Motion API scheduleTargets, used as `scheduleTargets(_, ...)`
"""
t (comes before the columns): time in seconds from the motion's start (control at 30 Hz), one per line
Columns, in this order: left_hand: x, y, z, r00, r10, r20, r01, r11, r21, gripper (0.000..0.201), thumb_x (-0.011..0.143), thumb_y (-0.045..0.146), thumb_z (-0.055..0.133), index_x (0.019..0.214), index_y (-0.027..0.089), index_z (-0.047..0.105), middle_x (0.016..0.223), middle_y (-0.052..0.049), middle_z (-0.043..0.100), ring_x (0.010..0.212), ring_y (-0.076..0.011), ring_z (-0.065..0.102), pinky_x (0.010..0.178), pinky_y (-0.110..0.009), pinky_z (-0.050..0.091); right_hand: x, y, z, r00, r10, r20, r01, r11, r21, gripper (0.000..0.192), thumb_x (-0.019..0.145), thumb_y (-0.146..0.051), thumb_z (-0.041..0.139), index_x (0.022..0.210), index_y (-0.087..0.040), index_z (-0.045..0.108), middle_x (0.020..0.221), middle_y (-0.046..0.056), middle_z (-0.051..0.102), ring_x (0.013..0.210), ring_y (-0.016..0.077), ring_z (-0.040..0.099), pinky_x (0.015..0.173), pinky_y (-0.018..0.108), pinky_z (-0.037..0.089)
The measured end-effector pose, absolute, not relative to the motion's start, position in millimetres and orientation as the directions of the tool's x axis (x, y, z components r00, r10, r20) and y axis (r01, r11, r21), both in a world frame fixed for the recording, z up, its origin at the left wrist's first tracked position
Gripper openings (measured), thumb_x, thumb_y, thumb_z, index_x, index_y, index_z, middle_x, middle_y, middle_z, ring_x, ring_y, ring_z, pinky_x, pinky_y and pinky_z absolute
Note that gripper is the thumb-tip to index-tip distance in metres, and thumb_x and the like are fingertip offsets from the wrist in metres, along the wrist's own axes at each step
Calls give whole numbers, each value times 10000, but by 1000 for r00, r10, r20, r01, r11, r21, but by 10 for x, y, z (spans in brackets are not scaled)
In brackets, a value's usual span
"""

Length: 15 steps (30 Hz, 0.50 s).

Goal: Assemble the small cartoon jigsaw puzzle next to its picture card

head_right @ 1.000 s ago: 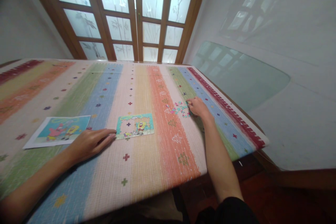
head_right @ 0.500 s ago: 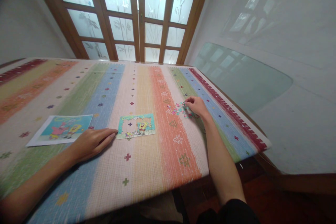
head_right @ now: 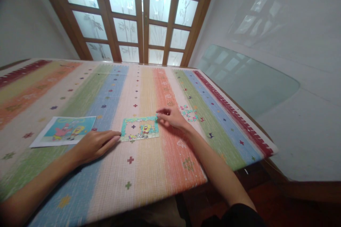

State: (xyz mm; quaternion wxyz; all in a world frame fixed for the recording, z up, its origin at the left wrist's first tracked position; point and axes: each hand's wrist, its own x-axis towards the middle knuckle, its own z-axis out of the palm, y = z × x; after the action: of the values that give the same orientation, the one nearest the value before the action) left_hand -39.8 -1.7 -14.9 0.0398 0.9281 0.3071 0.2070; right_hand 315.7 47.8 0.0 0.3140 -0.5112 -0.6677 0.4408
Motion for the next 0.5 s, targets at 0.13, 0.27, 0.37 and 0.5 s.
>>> scheduleTargets(0.13, -384, -24, -155, 717, 580, 386, 550, -811, 198, 359, 1066, 343, 396, 1025, 172, 709, 855, -67, 788, 660, -174, 727, 597, -270, 510, 2965, 435, -102, -360, 933, -19, 433, 148, -889, 258, 844, -359, 730, 1018, -175, 778, 860, 84, 765, 614, 159, 601, 607, 324, 498)
scheduleTargets(0.27, -380, -25, -165, 711, 580, 398, 551, -811, 197, 332, 1054, 335, 422, 1026, 171, 708, 838, -63, 784, 642, -171, 716, 592, -270, 503, 2869, 407, -136, -375, 925, 69, 482, 258, -838, 201, 849, -307, 730, 985, -181, 806, 937, 89, 787, 752, 187, 653, 694, 328, 501)
scheduleTargets(0.37, -378, -24, -168, 712, 574, 405, 550, -814, 187, 319, 1051, 334, 431, 1024, 171, 705, 834, -61, 783, 639, -172, 717, 591, -269, 501, 2844, 393, -139, -372, 922, 107, 513, 300, -804, 179, 869, -279, 713, 991, -190, 810, 977, 89, 792, 785, 191, 659, 723, 336, 499)
scheduleTargets(0.5, -378, -23, -170, 709, 579, 403, 553, -811, 191, 311, 1049, 331, 435, 1022, 173, 702, 820, -56, 779, 631, -170, 712, 584, -269, 496, 2835, 386, -145, -366, 913, 181, 550, 369, -749, 141, 875, -230, 709, 974, -202, 805, 988, 87, 783, 814, 191, 650, 749, 341, 492)
